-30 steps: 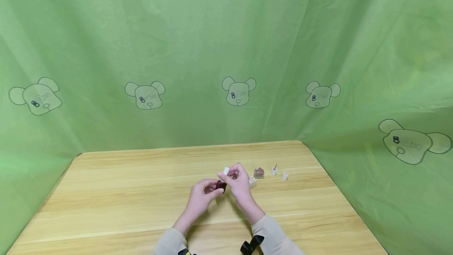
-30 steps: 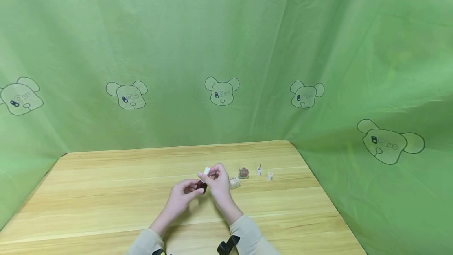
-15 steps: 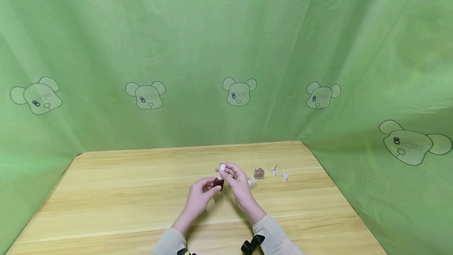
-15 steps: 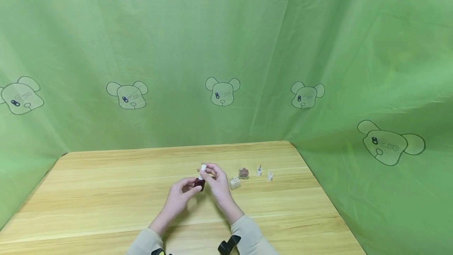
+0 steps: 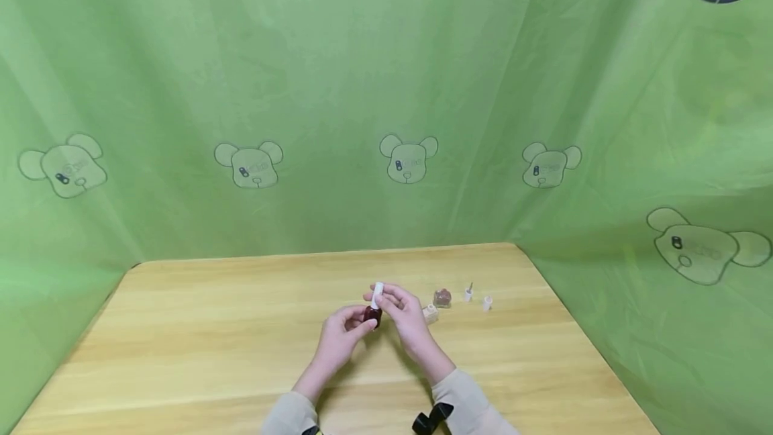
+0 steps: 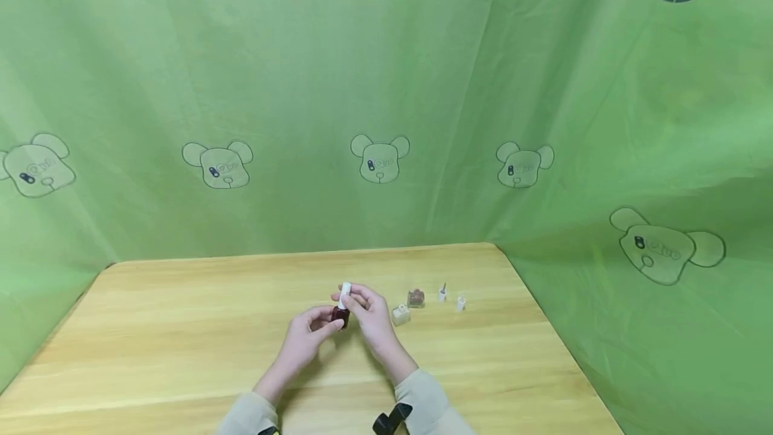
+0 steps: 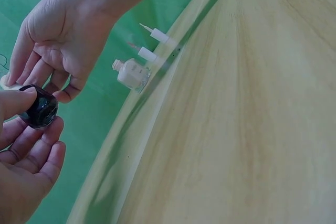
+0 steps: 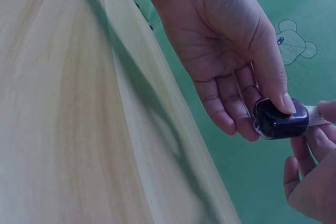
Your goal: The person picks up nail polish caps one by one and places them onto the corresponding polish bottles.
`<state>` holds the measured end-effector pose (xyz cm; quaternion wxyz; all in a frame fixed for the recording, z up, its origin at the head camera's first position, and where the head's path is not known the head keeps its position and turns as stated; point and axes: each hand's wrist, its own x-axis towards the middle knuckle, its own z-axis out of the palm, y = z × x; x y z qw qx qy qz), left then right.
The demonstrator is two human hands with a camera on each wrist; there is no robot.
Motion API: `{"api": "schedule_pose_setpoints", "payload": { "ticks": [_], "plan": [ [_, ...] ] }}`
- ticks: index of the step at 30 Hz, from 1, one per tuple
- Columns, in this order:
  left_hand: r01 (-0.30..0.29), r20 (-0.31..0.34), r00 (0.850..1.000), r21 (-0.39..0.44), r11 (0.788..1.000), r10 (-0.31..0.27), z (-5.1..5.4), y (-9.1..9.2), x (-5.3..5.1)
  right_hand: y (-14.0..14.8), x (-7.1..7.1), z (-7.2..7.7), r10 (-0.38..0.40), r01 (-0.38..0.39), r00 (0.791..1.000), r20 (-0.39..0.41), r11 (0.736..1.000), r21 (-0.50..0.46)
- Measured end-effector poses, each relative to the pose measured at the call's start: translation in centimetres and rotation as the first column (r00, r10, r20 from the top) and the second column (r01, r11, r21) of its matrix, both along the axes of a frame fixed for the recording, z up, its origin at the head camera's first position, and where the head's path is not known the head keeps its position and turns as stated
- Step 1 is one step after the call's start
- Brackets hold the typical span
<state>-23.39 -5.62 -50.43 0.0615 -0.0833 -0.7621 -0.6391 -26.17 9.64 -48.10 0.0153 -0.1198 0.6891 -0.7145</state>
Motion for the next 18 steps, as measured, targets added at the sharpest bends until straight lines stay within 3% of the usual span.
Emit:
{"api": "schedule_pose_setpoints", "payload": {
  "ticks": [7, 13, 18],
  "plan": [
    [0.024, -0.003, 1.0, -0.004, 1.0, -0.024, -0.29, -0.03, 0.2, -0.05, 0.24, -0.09, -0.071, 0.07, 0.997, 0.013, 0.997, 0.008],
    [0.02, 0.018, 1.0, -0.003, 1.0, -0.02, -0.13, -0.03, 0.11, -0.24, 0.28, -0.06, -0.094, 0.094, 0.995, 0.016, 0.996, -0.01],
    [0.025, 0.0, 1.0, 0.001, 1.0, -0.025, -0.04, -0.07, 0.05, -0.3, 0.17, -0.02, -0.103, 0.103, 0.995, 0.008, 0.995, -0.017]
  ]
}}
